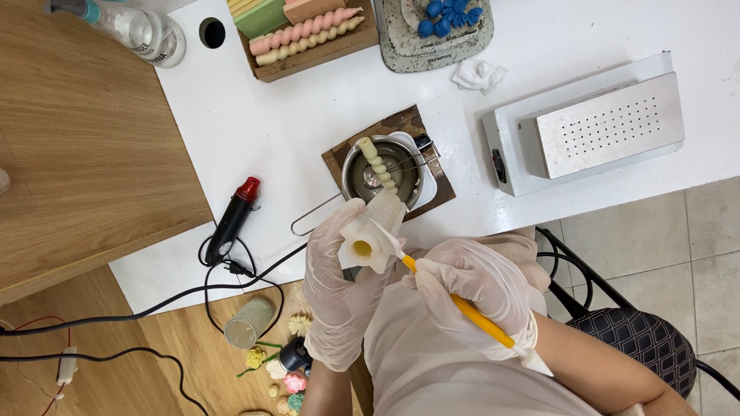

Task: The person is cleaning wax residue from a silicone candle mold using a scraping tool and a cloth.

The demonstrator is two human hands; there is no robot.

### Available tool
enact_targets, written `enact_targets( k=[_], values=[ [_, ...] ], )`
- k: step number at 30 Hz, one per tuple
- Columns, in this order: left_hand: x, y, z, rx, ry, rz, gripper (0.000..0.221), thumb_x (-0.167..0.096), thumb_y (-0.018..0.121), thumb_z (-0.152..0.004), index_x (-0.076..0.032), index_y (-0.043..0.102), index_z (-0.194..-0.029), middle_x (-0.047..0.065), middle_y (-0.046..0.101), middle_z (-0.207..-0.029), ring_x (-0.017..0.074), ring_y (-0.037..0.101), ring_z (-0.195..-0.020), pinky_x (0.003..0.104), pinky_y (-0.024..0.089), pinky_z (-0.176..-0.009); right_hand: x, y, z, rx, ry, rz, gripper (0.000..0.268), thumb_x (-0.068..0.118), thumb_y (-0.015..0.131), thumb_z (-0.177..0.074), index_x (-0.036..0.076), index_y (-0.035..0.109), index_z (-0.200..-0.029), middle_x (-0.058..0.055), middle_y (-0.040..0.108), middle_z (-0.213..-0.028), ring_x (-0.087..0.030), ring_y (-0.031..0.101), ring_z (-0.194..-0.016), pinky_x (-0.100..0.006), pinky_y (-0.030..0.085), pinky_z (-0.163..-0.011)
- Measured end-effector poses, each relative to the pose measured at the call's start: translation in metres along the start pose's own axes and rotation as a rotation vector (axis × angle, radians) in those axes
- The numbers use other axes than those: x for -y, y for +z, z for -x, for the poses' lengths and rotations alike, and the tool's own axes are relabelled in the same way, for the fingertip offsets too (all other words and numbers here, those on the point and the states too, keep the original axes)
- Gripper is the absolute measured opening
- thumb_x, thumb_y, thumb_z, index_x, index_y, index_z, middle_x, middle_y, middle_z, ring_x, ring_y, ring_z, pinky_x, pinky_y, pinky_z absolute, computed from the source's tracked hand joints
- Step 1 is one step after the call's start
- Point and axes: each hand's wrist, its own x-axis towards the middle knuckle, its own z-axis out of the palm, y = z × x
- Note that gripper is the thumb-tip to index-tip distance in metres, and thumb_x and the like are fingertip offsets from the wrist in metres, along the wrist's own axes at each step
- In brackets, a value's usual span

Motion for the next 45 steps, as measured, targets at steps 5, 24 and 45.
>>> enact_targets(
  k=[5,24,45],
  values=[
    [-0.002,-0.001,0.002,0.029,-0.039,0.051,0.069,0.002,0.085,-0.079,-0.01,0.055,-0.14,0.008,0.06,-0.135,0.0209,0.066,-0.122,0.032,0.06,-0.101,0.004,-0.003,0.0,-0.002,0.43,-0.468,0.03,0.019,0.063,-0.097,-0.008,0.076,-0.095,-0.004,0.069,-0.069,-0.006,0.061,-0.059,-0.018,0.046,-0.053],
    [0.001,-0.002,0.0,0.01,0.018,-0.001,0.07,-0.004,0.089,-0.077,-0.011,0.054,-0.137,0.008,0.06,-0.137,0.0229,0.064,-0.124,0.033,0.057,-0.103,0.008,0.002,-0.006,-0.029,0.323,-0.231,0.032,0.022,0.063,-0.097,-0.006,0.077,-0.092,-0.003,0.067,-0.069,-0.005,0.058,-0.061,-0.019,0.046,-0.055],
    [-0.004,-0.003,0.0,0.047,-0.027,0.01,0.067,0.0,0.085,-0.08,-0.009,0.055,-0.14,0.008,0.061,-0.135,0.022,0.066,-0.123,0.034,0.057,-0.104,-0.008,-0.005,0.004,-0.007,0.409,-0.526,0.031,0.019,0.059,-0.099,-0.007,0.076,-0.102,-0.002,0.067,-0.076,-0.006,0.06,-0.065,-0.02,0.047,-0.06]
  ],
)
